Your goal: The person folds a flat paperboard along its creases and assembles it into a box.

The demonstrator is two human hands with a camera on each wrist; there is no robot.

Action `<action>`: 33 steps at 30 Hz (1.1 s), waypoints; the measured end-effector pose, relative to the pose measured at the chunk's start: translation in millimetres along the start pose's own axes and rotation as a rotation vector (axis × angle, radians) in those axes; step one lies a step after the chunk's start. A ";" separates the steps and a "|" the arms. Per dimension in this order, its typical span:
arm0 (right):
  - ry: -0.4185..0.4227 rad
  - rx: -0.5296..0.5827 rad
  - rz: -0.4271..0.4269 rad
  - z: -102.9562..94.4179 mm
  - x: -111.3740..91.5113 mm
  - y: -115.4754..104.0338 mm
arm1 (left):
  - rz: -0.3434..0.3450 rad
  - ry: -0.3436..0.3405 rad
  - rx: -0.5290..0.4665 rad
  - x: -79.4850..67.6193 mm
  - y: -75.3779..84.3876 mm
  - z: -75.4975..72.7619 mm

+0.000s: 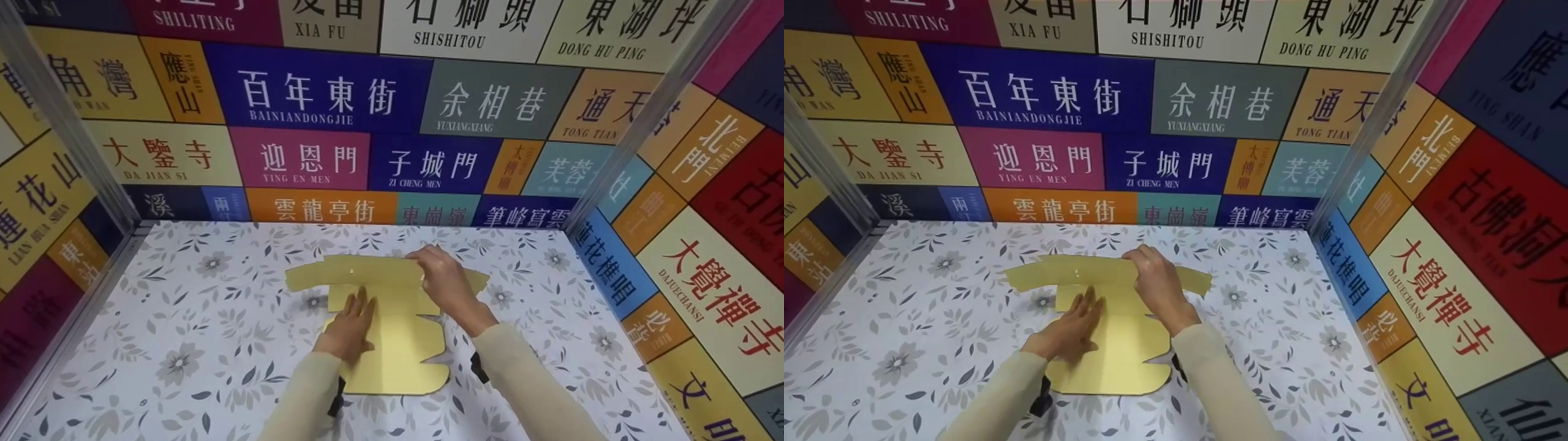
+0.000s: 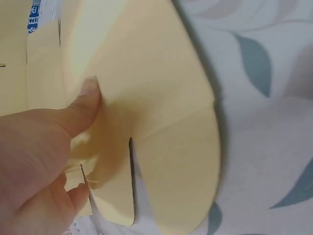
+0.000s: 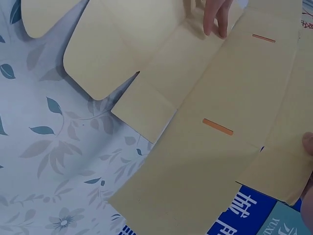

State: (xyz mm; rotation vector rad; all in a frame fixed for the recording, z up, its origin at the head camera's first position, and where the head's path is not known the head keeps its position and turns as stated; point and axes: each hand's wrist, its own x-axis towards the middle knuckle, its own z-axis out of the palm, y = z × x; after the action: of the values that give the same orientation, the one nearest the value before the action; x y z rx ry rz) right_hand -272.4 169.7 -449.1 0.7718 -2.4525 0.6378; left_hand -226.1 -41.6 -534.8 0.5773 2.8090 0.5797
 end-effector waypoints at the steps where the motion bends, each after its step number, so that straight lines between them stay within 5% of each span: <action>1: -0.004 0.006 0.000 1.2 -1.4 0.5 | -0.011 -0.013 0.002 0.3 -0.4 -0.8; 16: -0.094 0.017 0.044 22.7 -14.0 9.8 | -0.062 -0.099 -0.033 11.7 -9.6 -5.6; 33: -0.115 0.013 0.075 26.5 -11.6 10.0 | -0.103 -0.111 0.017 16.9 -4.8 -8.7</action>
State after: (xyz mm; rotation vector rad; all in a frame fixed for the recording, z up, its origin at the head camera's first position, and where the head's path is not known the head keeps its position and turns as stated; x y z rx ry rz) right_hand -278.3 166.8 -479.0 0.7425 -2.5948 0.6539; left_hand -245.3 -41.5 -531.2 0.4508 2.7224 0.4889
